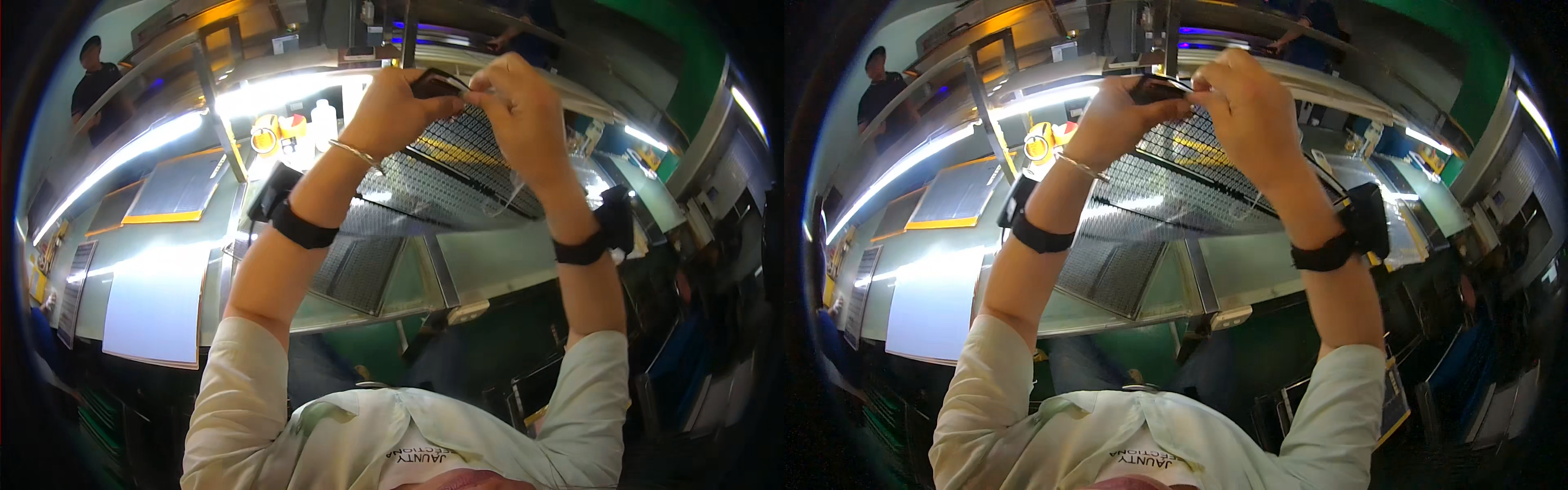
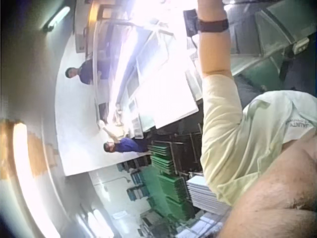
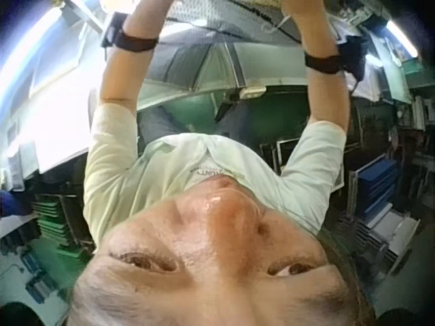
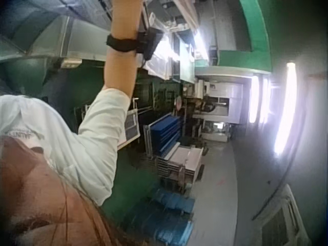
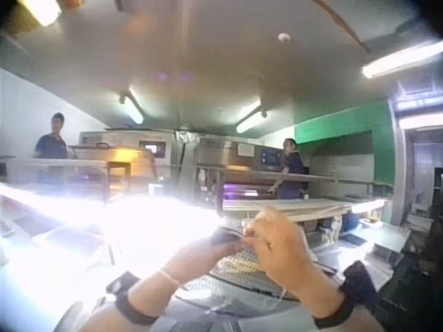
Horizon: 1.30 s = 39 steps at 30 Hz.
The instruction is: Organizing and inspecting metal or composite mesh sheets at a fabrication station.
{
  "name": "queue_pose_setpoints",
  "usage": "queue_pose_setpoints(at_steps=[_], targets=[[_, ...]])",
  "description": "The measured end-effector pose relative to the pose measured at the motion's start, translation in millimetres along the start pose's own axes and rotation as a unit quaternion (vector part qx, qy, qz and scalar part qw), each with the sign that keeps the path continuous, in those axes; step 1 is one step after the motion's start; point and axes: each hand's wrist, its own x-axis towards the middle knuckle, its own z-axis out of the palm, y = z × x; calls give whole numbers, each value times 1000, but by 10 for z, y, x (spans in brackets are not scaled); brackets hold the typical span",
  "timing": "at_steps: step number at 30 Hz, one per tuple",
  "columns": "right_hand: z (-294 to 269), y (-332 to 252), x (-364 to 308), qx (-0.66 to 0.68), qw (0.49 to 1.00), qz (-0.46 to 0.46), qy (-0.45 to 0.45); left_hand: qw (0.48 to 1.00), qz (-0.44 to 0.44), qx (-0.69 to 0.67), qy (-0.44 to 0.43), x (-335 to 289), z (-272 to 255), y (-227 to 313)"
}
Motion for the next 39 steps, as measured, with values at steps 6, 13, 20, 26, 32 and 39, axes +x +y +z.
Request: queue_pose_setpoints(at_steps=[6, 13, 20, 26, 32, 39], targets=[[353, -60, -226, 67, 991, 114, 23, 994, -48, -83, 51, -187, 97, -330], [675, 67, -435, 65, 991, 105, 59, 985, -85, -103, 108, -241, 296, -588], [703, 64, -552, 177, 975, 134, 21, 990, -67, 99, 73, -197, 213, -858], [774, 211, -557, 190, 968, 146, 76, 989, -127, -37, -62, -181, 142, -876], [849, 474, -575, 150, 977, 56, 141, 984, -43, 173, 24, -289, 434, -514], [767, 425, -521, 461, 755, 429, 180, 969, -20, 244, 28, -185, 566, -567]])
